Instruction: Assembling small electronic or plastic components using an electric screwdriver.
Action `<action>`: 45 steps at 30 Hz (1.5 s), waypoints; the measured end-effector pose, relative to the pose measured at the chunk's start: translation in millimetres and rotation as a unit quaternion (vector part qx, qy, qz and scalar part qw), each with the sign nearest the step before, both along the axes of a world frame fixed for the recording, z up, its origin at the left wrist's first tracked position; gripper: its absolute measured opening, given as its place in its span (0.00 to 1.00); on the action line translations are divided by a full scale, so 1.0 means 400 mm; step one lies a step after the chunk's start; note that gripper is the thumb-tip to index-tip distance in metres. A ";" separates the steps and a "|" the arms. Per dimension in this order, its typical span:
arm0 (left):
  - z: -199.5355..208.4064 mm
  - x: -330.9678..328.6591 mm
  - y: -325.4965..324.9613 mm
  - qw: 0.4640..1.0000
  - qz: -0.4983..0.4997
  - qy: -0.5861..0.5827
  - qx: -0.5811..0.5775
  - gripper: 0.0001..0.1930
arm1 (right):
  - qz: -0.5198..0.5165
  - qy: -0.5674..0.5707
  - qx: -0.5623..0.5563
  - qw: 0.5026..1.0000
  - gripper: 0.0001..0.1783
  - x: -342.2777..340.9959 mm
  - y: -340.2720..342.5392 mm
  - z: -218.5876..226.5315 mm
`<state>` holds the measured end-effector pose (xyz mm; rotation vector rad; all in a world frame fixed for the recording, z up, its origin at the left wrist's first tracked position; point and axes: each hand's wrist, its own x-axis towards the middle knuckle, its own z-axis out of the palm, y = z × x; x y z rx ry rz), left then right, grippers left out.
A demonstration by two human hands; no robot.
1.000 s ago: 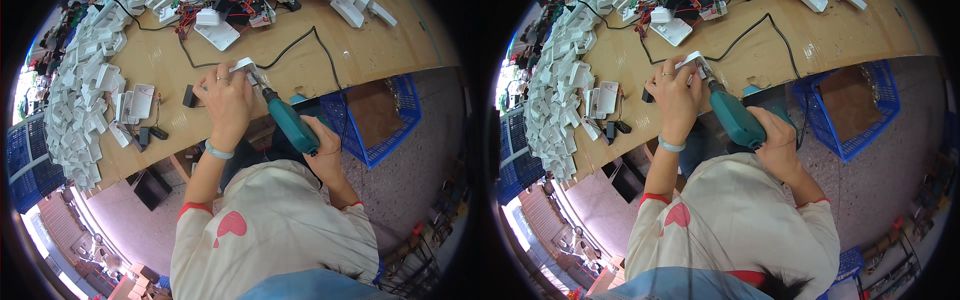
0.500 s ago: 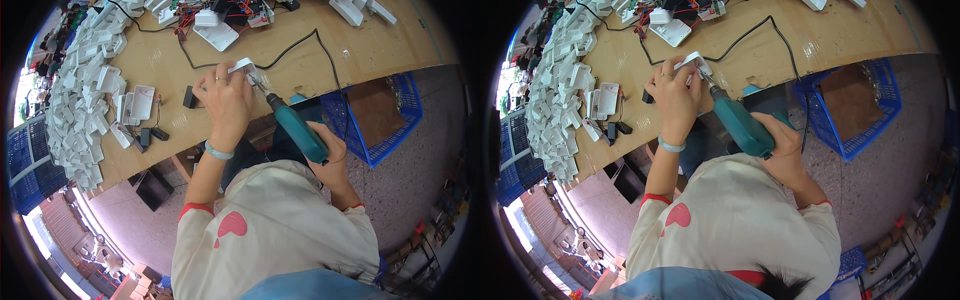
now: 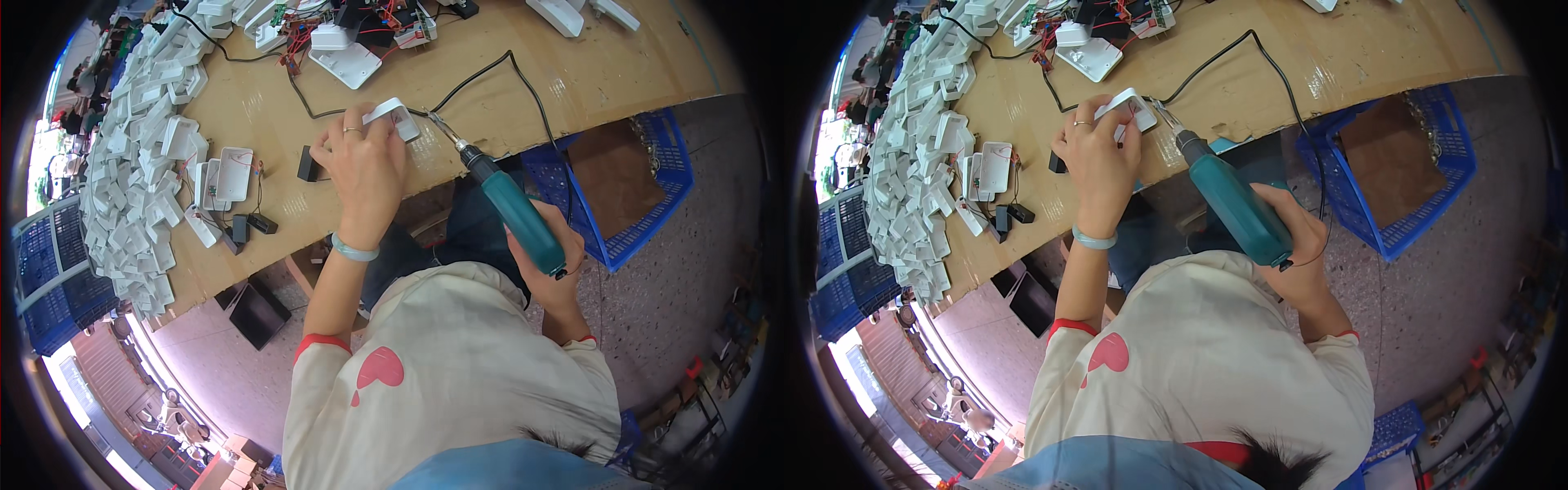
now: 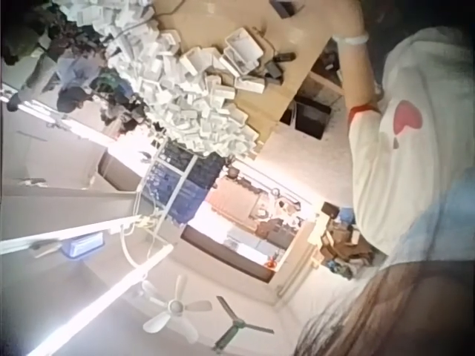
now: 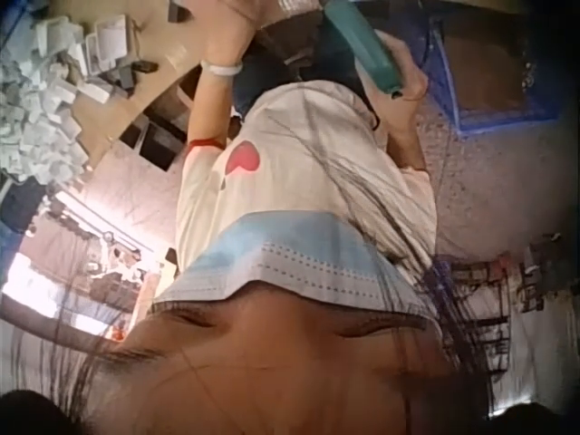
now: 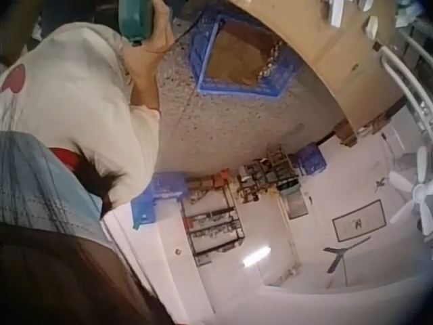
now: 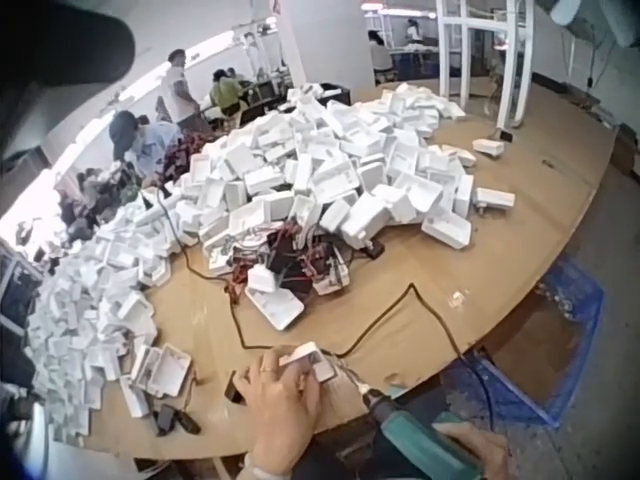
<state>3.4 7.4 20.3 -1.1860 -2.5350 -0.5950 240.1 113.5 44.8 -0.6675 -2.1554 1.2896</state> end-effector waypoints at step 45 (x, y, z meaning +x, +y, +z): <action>-0.016 -0.241 -0.005 0.907 0.046 -0.354 0.222 0.32 | -0.122 -0.021 0.054 0.991 0.11 -0.016 0.007 -0.010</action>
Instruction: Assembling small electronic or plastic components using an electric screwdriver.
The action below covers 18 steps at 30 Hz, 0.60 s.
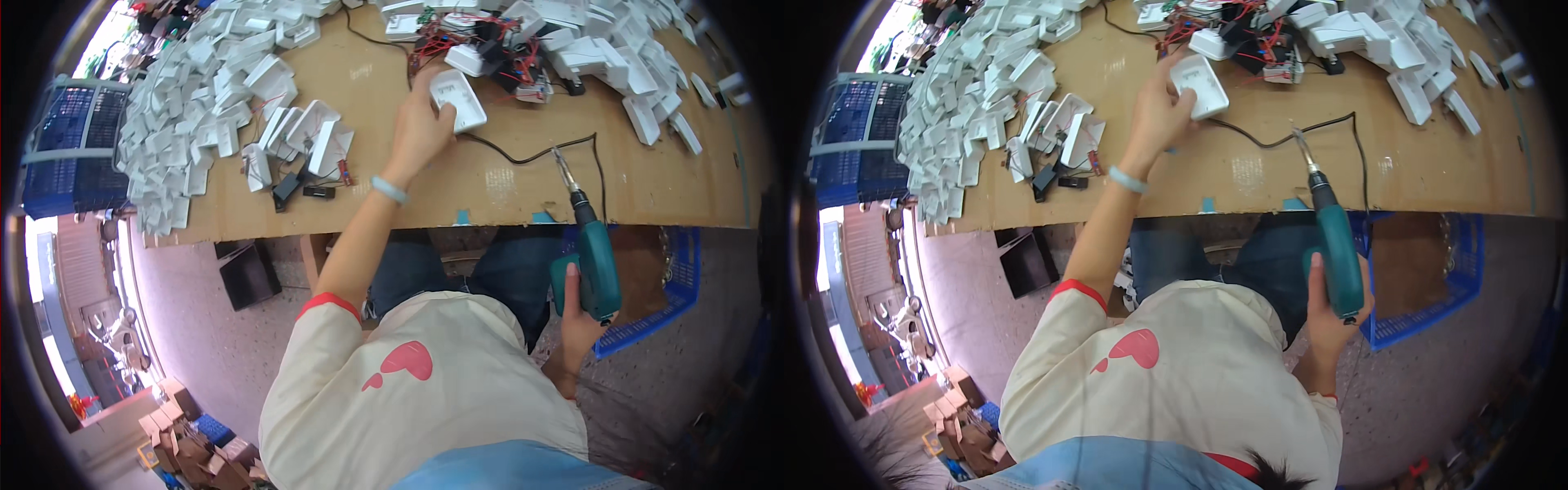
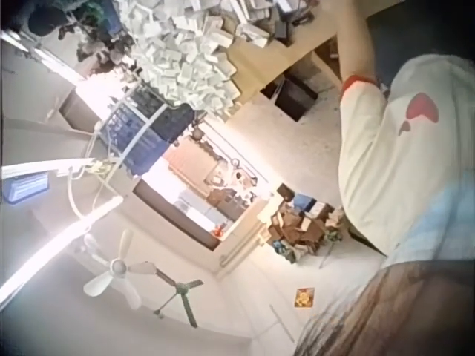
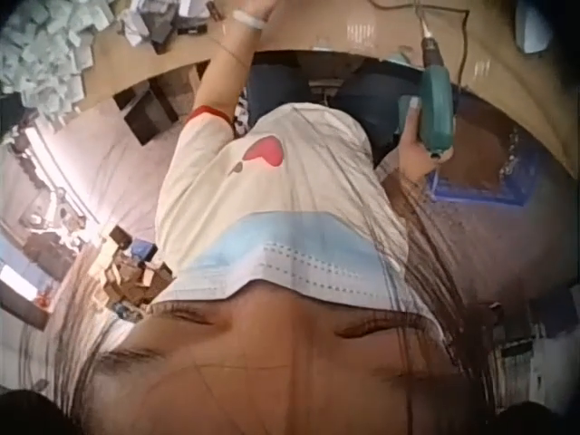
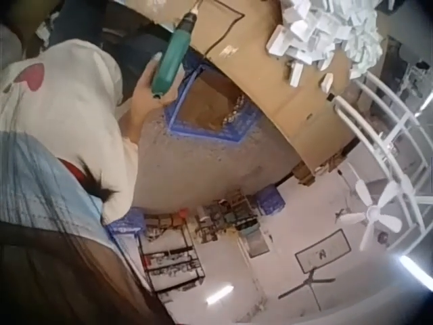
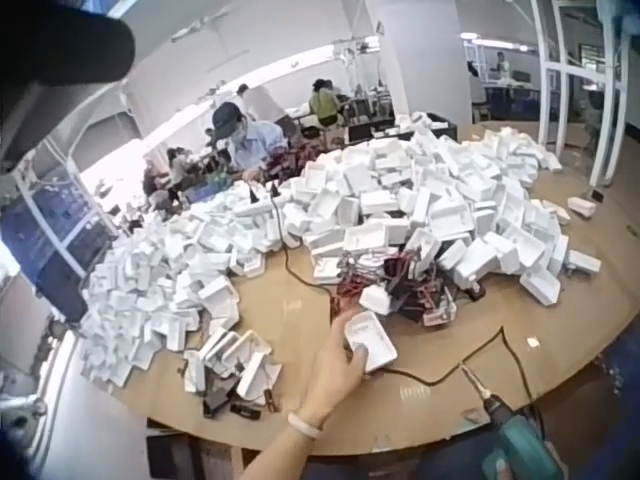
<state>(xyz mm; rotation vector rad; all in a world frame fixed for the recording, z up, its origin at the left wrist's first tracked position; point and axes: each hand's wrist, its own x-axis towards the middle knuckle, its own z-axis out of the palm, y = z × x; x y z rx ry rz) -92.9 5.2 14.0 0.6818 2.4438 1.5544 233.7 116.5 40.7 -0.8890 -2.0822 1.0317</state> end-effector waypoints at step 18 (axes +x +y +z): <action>0.095 0.119 -0.080 0.804 -0.200 0.497 -0.260 0.19 | 0.030 0.003 0.027 0.999 0.14 -0.018 0.009 0.001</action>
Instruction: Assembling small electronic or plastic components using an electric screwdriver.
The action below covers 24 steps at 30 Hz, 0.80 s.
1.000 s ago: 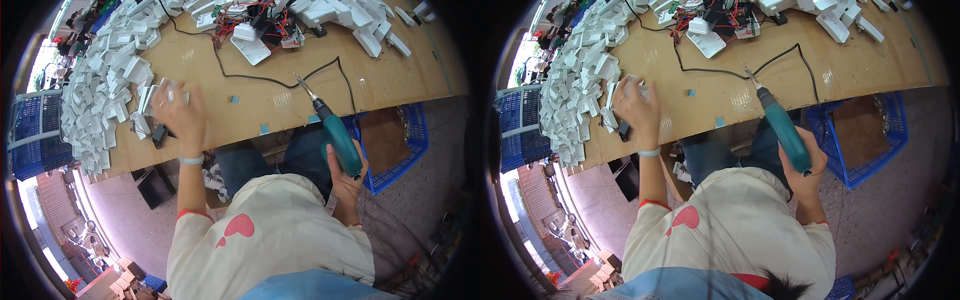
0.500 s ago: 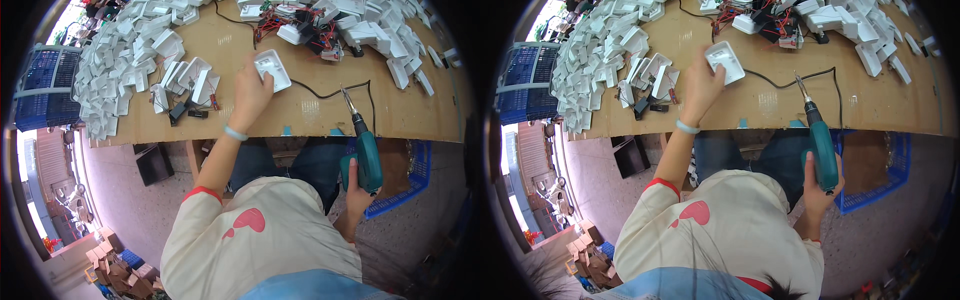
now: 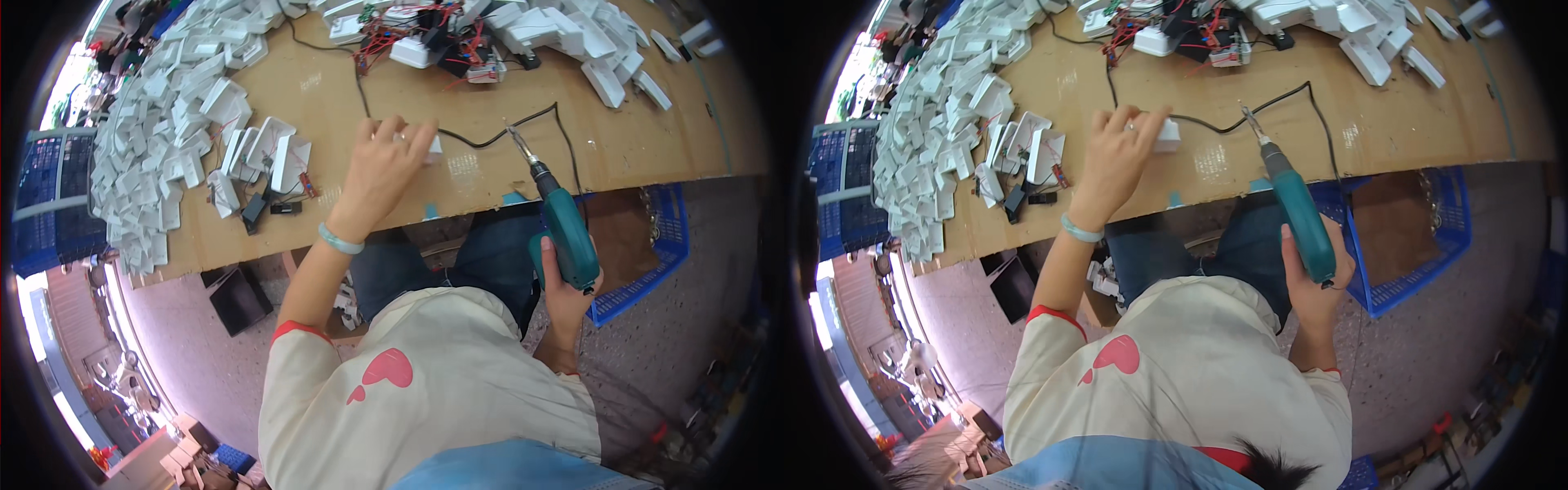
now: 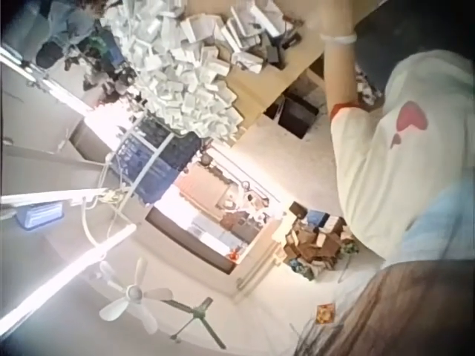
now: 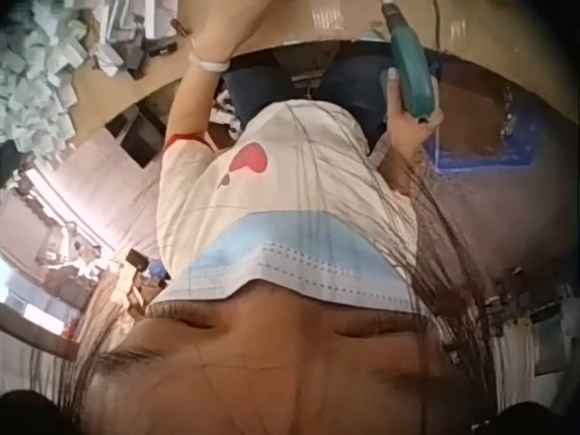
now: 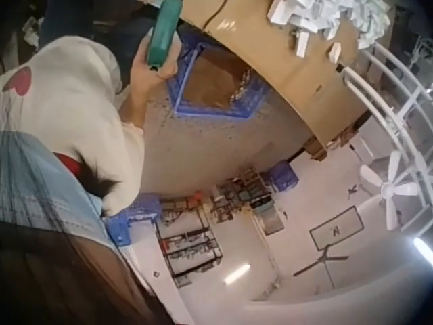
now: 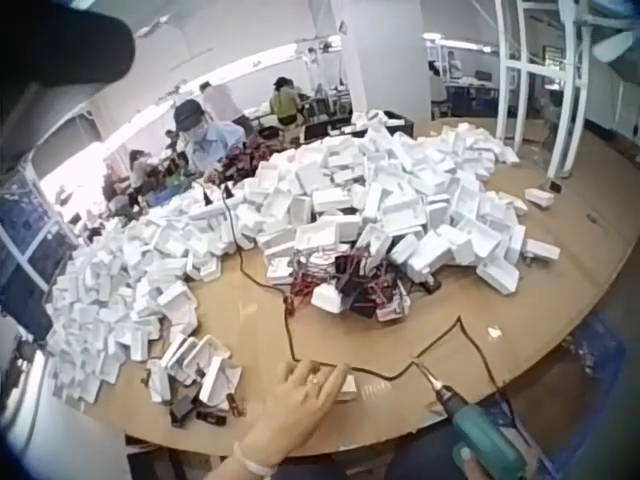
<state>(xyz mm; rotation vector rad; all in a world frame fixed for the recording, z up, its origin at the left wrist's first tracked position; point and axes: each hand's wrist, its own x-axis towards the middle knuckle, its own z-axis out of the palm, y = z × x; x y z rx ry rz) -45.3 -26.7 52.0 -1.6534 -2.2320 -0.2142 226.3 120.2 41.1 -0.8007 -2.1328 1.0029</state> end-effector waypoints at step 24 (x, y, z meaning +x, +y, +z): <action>0.000 -0.303 0.325 0.821 0.002 -0.397 0.410 0.08 | 0.007 0.044 -0.063 0.997 0.15 -0.001 0.012 0.038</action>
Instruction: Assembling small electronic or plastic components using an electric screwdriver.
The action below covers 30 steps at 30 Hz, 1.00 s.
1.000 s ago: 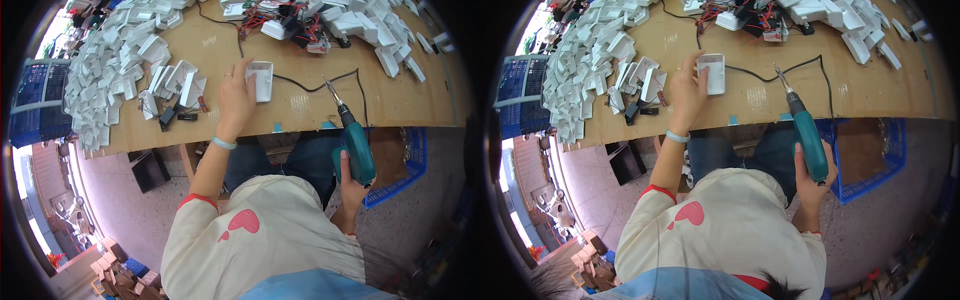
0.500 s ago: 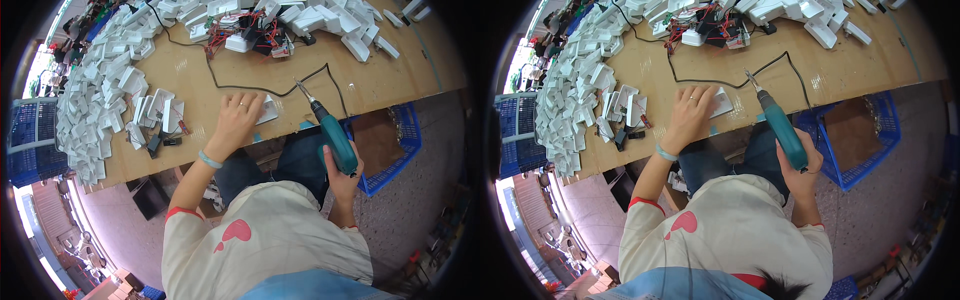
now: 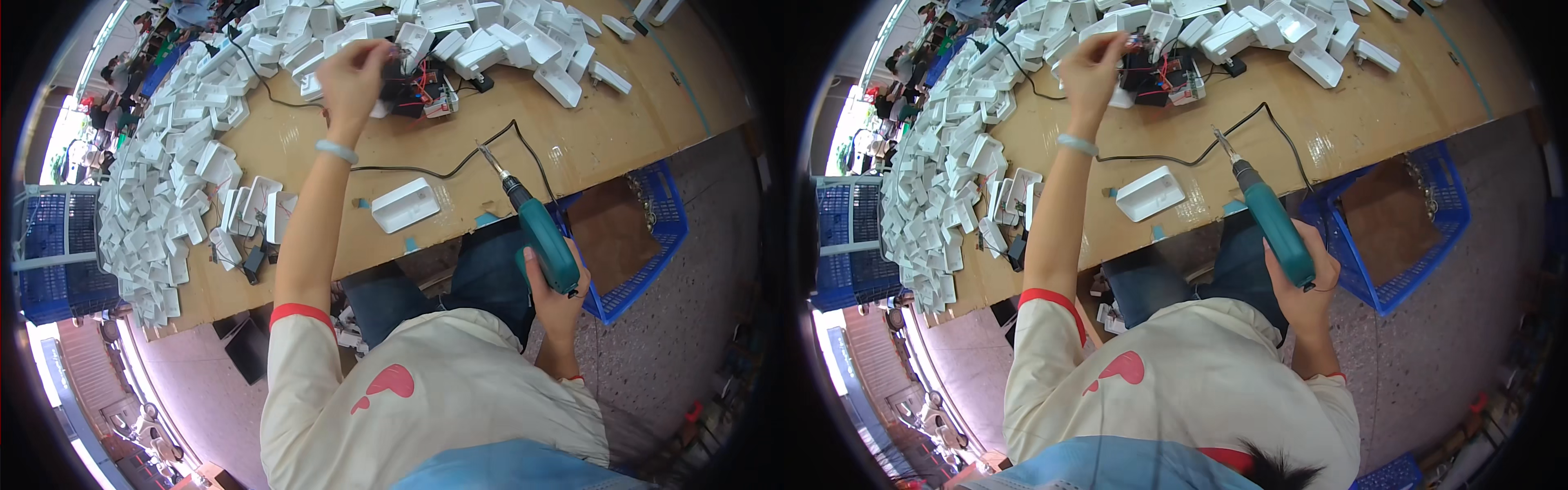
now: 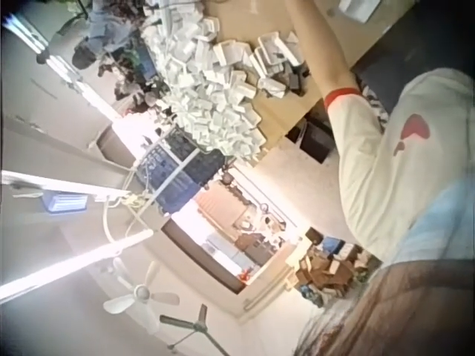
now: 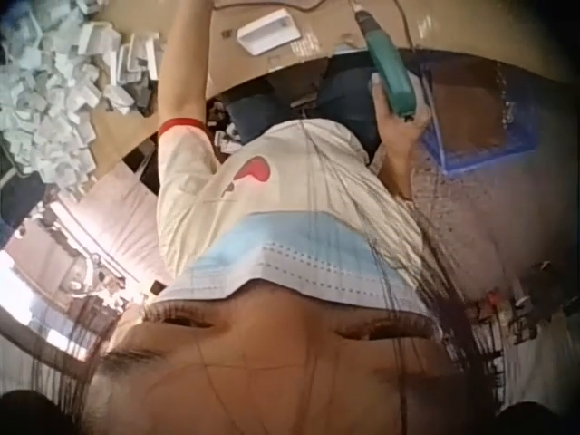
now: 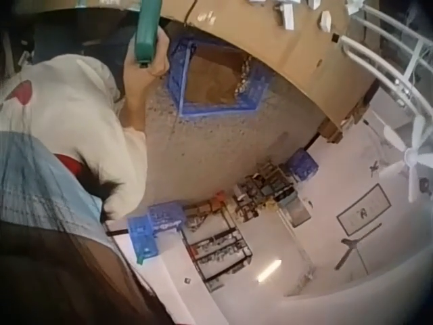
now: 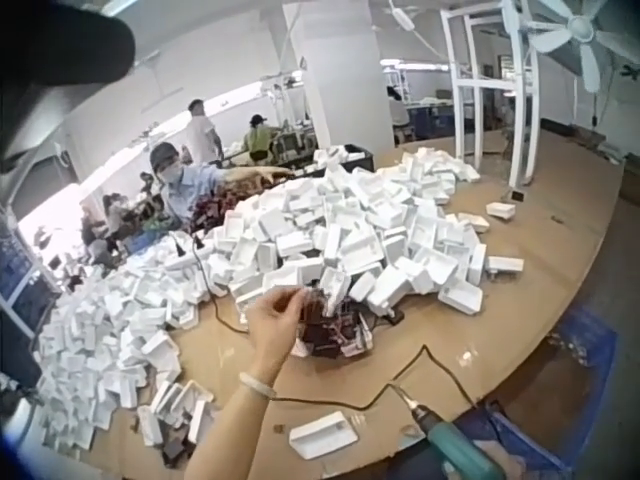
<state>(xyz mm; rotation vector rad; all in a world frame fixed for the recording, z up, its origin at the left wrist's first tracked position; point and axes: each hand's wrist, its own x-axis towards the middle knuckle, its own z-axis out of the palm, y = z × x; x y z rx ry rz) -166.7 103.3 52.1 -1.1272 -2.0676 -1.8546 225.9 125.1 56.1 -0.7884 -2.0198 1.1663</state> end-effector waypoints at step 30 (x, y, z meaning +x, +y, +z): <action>-0.012 0.398 -0.390 0.967 -0.033 -0.009 -0.254 0.05 | 0.074 -0.032 -0.002 0.997 0.13 0.034 -0.059 -0.011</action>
